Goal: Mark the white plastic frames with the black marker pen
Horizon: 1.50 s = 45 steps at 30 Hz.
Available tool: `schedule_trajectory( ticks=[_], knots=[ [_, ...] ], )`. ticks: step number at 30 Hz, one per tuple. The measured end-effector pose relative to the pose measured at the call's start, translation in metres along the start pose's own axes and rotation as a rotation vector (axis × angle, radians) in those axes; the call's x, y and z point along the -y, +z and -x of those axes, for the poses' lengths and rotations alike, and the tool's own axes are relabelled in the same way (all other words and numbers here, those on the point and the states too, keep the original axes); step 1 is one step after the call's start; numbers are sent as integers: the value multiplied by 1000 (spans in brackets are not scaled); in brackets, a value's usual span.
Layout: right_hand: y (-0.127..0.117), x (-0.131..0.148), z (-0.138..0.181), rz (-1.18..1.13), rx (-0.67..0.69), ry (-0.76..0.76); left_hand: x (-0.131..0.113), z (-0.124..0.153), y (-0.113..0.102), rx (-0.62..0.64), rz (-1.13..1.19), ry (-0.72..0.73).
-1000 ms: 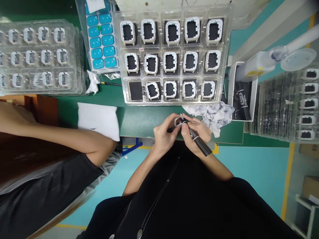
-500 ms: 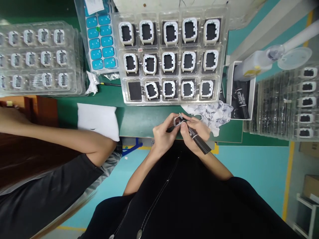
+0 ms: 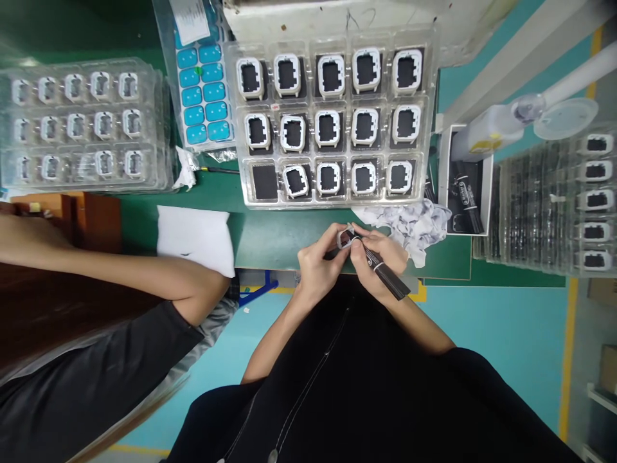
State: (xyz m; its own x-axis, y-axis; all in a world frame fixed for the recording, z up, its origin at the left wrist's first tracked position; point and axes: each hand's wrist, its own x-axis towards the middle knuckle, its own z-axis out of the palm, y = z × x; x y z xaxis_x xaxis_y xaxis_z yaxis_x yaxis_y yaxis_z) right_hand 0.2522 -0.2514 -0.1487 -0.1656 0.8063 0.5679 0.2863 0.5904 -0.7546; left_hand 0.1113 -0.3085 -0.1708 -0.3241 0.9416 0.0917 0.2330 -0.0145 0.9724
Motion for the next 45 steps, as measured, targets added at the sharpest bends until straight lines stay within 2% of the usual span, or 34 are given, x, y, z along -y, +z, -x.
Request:
schedule_trajectory(
  ticks=[5,11,18,22,28,35,45],
  knots=[
    [0,-3,5,-59,-10,72,-1,-4,-1,34,128,-86],
    [1,-5,7,-64,-24,87,-7,-6,-3,37,195,-136],
    [-2,0,2,-54,25,109,-5,-6,-4,47,168,-110],
    [1,-1,4,-74,-4,104,-6,-6,-5,38,179,-147],
    [5,-7,11,-223,-87,131,-11,-6,-6,39,235,-158],
    [3,-7,11,-293,-63,217,-10,-7,-8,66,243,-156],
    [4,-7,9,-418,-87,143,-6,-6,-8,60,298,-150]
  ],
)
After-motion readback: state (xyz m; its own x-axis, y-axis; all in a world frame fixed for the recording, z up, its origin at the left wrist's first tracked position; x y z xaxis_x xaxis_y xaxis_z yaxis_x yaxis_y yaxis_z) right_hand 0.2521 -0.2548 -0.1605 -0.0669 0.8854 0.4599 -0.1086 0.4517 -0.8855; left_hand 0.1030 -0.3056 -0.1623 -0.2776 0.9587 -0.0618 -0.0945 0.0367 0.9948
